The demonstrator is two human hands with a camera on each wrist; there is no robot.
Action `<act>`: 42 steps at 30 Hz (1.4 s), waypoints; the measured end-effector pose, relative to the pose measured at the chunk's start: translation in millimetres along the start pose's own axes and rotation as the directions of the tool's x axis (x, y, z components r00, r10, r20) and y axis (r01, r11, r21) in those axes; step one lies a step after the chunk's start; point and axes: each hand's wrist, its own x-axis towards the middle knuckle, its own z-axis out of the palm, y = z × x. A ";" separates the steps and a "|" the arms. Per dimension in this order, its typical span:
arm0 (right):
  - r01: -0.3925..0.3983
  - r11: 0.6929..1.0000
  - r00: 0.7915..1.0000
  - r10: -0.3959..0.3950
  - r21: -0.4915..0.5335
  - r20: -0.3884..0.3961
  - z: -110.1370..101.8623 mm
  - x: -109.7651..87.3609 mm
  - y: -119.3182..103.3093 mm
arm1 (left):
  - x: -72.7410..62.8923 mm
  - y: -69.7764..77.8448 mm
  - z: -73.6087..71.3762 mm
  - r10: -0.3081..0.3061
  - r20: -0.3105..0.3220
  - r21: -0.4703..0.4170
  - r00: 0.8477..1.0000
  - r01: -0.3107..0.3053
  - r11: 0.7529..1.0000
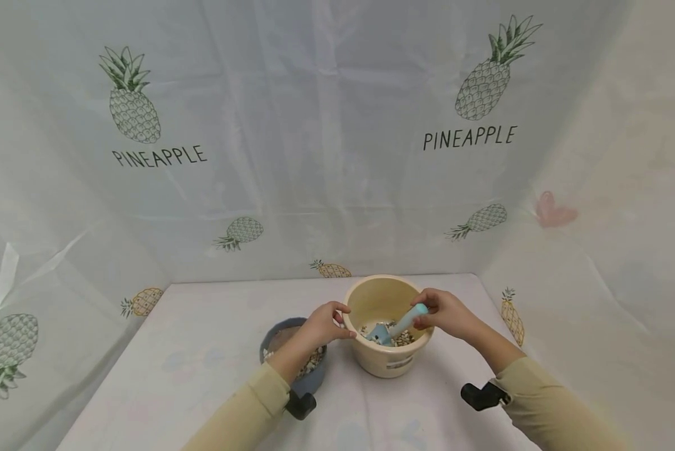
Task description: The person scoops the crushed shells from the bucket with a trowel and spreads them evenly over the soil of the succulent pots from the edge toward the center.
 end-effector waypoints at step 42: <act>-0.003 0.997 0.971 0.021 0.074 -0.237 -37.0 -34.7 -4.9 | -4.6 -1.2 -2.6 0.024 0.001 -0.007 1.000 -0.024 1.000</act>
